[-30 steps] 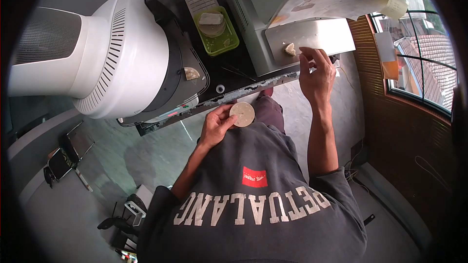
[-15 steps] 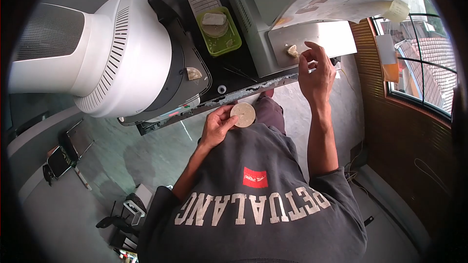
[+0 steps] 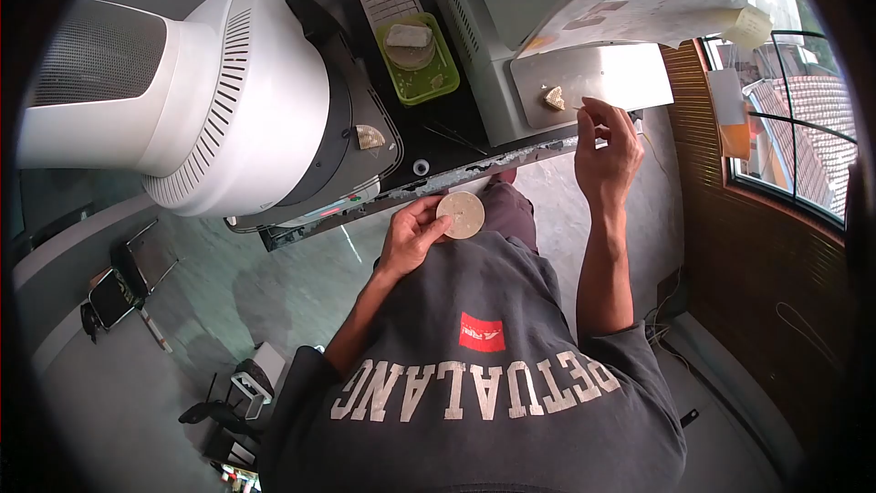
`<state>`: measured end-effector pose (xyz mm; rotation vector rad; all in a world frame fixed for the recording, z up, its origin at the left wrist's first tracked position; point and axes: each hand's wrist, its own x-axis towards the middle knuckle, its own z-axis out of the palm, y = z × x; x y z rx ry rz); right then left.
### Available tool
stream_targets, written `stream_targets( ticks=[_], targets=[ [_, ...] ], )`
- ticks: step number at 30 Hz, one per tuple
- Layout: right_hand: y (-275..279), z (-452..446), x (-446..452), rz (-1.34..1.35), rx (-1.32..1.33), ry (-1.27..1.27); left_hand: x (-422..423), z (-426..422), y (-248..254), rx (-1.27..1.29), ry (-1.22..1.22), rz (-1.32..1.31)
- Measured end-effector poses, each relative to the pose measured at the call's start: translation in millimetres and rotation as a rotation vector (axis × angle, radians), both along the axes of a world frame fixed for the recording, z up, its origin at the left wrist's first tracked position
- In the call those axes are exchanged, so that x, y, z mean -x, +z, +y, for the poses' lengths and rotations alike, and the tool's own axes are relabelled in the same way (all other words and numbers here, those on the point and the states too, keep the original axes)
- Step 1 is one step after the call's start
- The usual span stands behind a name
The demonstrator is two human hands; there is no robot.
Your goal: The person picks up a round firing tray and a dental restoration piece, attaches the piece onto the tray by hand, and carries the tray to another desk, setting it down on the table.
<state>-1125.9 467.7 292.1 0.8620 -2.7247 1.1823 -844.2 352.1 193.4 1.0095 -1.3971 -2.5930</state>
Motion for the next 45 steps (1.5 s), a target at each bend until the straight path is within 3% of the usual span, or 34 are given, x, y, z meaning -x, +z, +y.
stream_targets(
  ticks=[10,19,32,45],
  targets=[
    [-7.0,23.0,-21.2,-0.015,0.085,0.026,33.5,-7.4,52.8,-0.029,0.061,0.086],
    [-4.7,37.4,-28.6,-0.016,0.181,0.037,63.8,-23.7,89.9,0.194,0.248,0.165],
    [-1.8,52.5,10.3,-0.116,0.215,0.280,96.4,15.5,95.0,0.131,0.381,0.133],
    [18.2,44.1,48.8,-0.080,0.240,0.482,117.5,25.0,112.2,-0.148,0.451,0.235]
  ],
)
